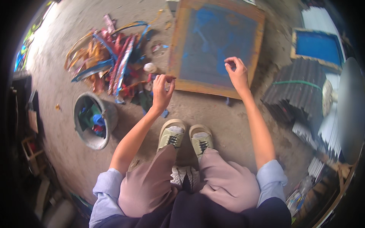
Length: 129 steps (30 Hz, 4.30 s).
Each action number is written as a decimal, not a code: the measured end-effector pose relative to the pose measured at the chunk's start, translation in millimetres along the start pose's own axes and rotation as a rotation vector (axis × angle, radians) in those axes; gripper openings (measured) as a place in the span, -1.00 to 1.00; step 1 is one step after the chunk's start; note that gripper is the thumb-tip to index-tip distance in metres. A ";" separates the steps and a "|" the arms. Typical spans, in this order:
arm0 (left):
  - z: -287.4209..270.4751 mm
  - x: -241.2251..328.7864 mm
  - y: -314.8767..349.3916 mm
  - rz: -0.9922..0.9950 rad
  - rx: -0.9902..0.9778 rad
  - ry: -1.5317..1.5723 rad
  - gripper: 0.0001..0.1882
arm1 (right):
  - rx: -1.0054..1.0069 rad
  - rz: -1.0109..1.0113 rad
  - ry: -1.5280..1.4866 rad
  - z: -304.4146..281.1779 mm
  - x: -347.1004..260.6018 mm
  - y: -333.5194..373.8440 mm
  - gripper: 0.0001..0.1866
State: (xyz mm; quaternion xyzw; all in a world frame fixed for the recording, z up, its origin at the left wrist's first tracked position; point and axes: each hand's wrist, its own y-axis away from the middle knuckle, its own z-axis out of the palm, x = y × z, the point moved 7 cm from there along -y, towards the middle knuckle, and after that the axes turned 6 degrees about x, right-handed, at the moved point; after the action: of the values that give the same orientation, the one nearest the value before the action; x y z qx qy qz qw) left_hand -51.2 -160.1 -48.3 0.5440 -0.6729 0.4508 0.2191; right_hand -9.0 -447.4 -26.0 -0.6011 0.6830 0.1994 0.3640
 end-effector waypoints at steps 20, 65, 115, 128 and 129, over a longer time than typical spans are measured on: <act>170.1 47.0 36.6 0.599 -0.664 -0.401 -0.25 | -0.034 0.379 0.090 6.6 103.9 147.5 -0.87; 18.6 -62.2 89.4 0.122 -0.442 -0.408 -0.56 | -0.505 0.011 -0.197 148.1 -24.7 85.9 -0.90; -349.7 -46.0 22.7 -0.308 0.472 -0.219 -0.63 | -0.484 -0.732 -0.143 237.6 -377.5 39.7 -0.70; -346.0 -99.6 165.0 -0.521 0.783 -0.332 -0.83 | -0.584 -1.149 -0.097 370.1 -380.5 186.3 -0.58; -345.8 -101.3 164.8 -0.523 0.810 -0.312 -0.83 | -0.626 -1.063 0.001 382.9 -374.4 186.6 -0.54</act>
State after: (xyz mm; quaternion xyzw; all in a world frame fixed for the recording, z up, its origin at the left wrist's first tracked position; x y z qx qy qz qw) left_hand -240.5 186.5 -16.5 0.7965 -0.3101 0.5191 -0.0071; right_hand -86.1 114.4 -32.0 -0.9377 0.1991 0.1813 0.2195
